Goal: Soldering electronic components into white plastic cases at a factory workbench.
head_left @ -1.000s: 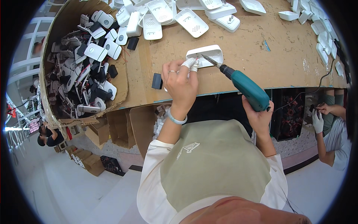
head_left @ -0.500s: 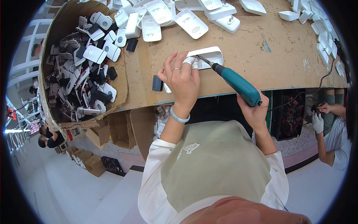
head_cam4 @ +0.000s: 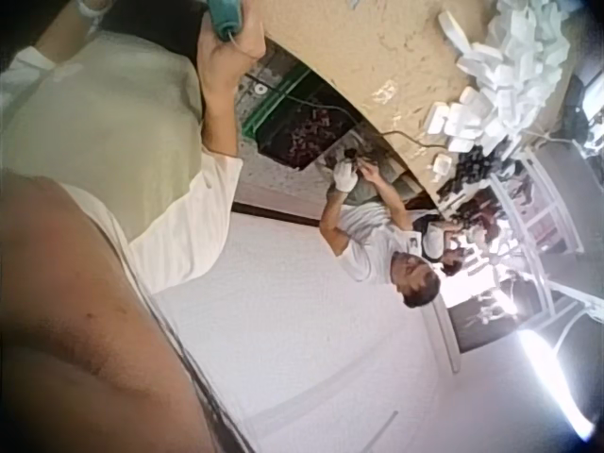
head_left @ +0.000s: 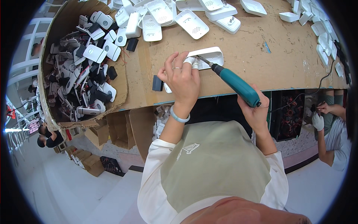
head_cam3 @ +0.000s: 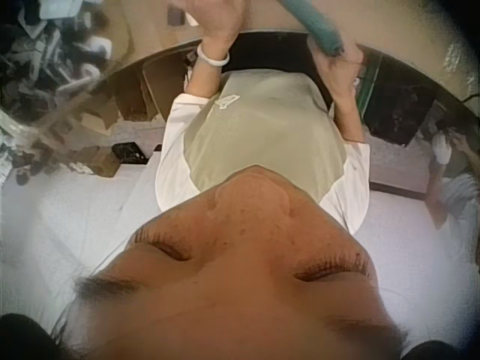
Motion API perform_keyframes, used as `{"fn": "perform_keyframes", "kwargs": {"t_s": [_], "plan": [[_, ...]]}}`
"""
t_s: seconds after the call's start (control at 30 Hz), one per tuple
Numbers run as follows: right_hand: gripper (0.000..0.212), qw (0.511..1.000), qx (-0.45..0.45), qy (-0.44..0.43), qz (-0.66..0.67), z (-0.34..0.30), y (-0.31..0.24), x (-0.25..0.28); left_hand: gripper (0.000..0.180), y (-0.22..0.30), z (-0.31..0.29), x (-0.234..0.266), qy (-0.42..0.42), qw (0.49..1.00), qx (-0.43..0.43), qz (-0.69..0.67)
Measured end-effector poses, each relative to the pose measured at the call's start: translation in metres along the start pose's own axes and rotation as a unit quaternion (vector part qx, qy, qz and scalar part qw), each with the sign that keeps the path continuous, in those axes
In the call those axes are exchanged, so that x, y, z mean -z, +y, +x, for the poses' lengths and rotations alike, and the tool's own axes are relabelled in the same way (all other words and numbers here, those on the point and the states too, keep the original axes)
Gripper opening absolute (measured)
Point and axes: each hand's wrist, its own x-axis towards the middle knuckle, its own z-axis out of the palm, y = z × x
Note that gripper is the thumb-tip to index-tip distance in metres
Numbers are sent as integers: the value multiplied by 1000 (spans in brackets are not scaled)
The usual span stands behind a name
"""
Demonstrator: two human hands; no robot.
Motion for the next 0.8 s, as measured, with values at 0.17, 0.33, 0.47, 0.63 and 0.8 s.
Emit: {"fn": "perform_keyframes", "kwargs": {"t_s": [0.17,0.33,0.47,0.63,0.8], "plan": [[29,1000,23,11,1,3,-5,1,6,0,0,-1,5,1000,-2,2],[30,998,36,-31,-38,7,-7,10,6,0,0,-1,7,1000,-2,3],[29,999,43,2,-24,9,-14,7,6,1,0,1,4,1000,0,0],[30,1000,17,-10,-8,7,-12,5,6,0,0,-1,5,1000,0,-3],[27,999,32,-18,-17,7,-10,6,5,0,0,-2,7,1000,3,-8]]}}
